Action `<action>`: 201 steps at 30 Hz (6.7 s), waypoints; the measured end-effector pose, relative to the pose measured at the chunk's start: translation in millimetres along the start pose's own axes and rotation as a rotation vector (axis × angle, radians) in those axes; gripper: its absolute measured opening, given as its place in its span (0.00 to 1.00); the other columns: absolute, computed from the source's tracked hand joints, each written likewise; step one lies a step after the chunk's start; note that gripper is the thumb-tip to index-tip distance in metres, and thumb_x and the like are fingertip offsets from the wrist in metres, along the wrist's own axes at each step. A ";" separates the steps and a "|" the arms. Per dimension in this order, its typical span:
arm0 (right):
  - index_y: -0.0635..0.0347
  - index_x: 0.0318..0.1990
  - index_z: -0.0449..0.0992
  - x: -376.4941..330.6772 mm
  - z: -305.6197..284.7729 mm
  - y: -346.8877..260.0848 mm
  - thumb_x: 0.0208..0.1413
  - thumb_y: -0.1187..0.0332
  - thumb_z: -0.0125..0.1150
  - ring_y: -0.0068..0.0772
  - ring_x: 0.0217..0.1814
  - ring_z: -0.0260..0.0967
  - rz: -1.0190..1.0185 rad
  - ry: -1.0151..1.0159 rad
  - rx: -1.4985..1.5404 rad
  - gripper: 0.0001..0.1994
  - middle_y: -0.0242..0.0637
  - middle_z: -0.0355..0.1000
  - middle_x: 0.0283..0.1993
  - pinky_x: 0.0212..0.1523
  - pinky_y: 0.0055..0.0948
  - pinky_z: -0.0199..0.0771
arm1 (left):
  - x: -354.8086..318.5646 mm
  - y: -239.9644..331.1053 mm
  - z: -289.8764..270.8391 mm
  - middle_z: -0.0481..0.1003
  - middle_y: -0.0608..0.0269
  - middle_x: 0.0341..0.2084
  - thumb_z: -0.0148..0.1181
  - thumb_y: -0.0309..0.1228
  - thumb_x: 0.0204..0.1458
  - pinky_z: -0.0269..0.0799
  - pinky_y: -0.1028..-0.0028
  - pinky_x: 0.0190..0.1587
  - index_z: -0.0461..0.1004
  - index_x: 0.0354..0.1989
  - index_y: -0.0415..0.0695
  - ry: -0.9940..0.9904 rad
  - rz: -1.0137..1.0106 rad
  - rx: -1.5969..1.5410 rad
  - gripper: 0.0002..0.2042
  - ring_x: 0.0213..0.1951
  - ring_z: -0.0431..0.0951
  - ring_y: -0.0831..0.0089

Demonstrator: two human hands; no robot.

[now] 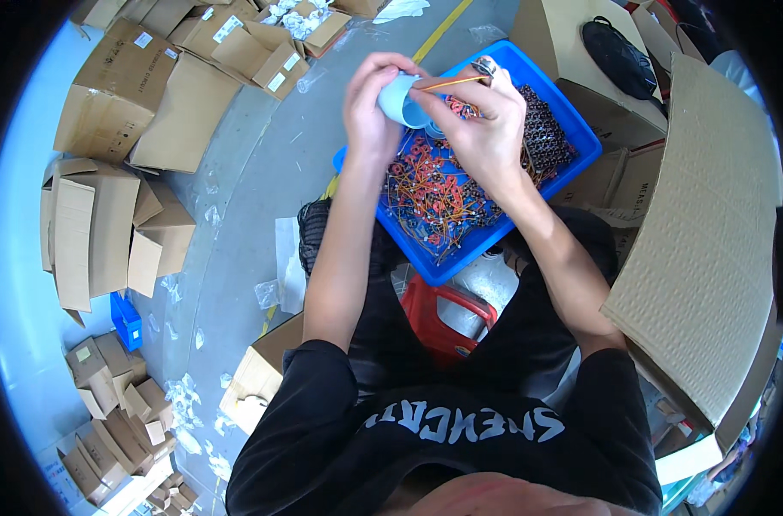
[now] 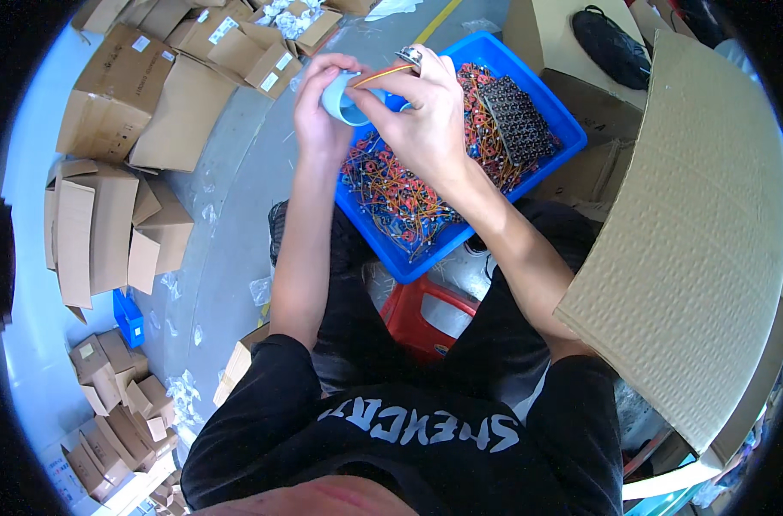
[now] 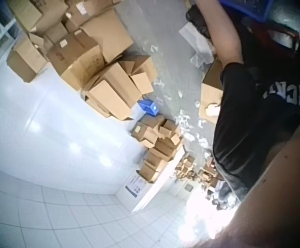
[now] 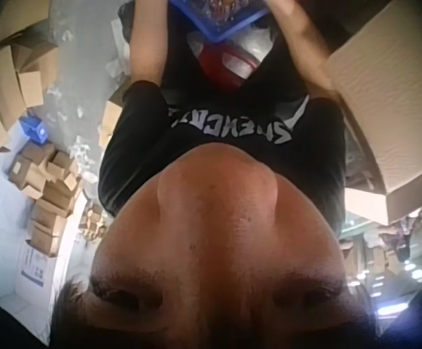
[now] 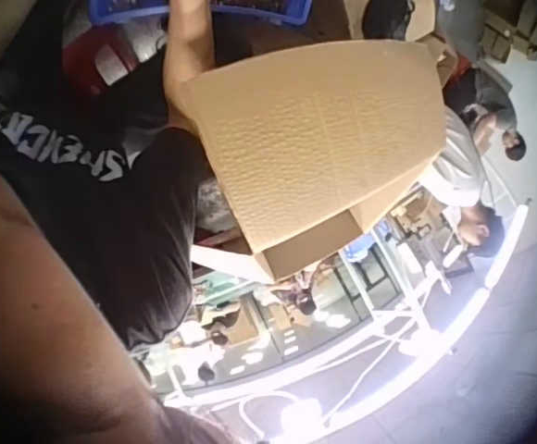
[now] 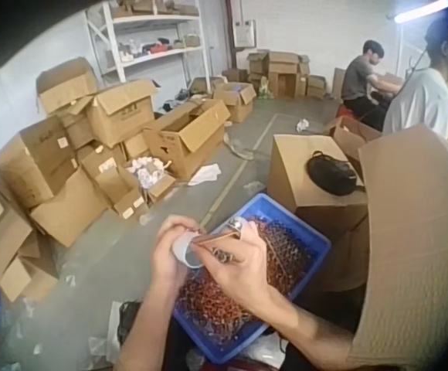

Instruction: Packaging electronic components into small plastic containers and then placing them into larger cardboard boxes.

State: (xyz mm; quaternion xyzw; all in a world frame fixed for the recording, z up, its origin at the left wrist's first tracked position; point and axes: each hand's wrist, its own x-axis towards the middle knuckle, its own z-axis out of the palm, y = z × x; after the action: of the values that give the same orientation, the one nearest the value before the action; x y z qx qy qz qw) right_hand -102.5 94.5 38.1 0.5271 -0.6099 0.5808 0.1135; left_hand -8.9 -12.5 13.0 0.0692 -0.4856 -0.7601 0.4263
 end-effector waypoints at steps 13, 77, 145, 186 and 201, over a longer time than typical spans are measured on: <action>0.58 0.35 0.81 -4.1 5.2 34.5 0.41 0.68 0.67 0.44 0.36 0.72 0.020 -0.339 -0.236 0.11 0.43 0.72 0.34 0.38 0.35 0.73 | -2.7 8.6 -4.2 0.76 0.63 0.29 0.63 0.27 0.47 0.69 0.75 0.41 0.79 0.39 0.42 -0.209 0.302 0.987 0.10 0.36 0.75 0.74; 0.62 0.33 0.75 -9.2 -8.0 -9.4 0.39 0.75 0.70 0.30 0.24 0.69 -0.050 -0.297 0.101 0.12 0.36 0.67 0.26 0.25 0.26 0.71 | -0.6 -8.3 -13.1 0.70 0.50 0.41 0.47 0.46 0.57 0.65 0.67 0.52 0.68 0.45 0.31 0.398 -0.035 -0.640 0.24 0.46 0.69 0.60; 0.66 0.29 0.76 -2.9 -6.6 -9.3 0.44 0.74 0.66 0.28 0.22 0.74 0.239 -0.346 0.083 0.06 0.41 0.74 0.21 0.24 0.23 0.73 | -14.1 -23.9 -6.4 0.72 0.53 0.41 0.35 0.46 0.61 0.69 0.62 0.44 0.69 0.48 0.42 0.005 -0.123 -0.417 0.22 0.41 0.72 0.60; 0.59 0.34 0.78 -7.5 0.0 0.8 0.39 0.68 0.68 0.39 0.33 0.70 0.074 -0.305 -0.037 0.12 0.37 0.70 0.28 0.39 0.34 0.69 | -16.0 -31.2 -9.5 0.73 0.54 0.38 0.32 0.45 0.63 0.67 0.64 0.48 0.68 0.48 0.38 0.002 -0.353 -0.672 0.23 0.42 0.73 0.63; 0.65 0.47 0.69 -16.2 4.4 11.7 0.46 0.61 0.69 0.42 0.44 0.68 0.294 -0.425 0.230 0.24 0.48 0.68 0.42 0.41 0.35 0.71 | -16.7 -31.1 -12.8 0.73 0.56 0.38 0.36 0.49 0.61 0.71 0.64 0.46 0.66 0.53 0.40 0.007 -0.435 -0.544 0.25 0.42 0.74 0.62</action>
State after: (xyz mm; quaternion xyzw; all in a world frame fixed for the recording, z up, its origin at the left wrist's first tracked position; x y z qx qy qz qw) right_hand -102.7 96.5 17.7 0.5521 -0.6200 0.5331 -0.1630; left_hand -9.9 -4.1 -23.6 0.0575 -0.2376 -0.9345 0.2588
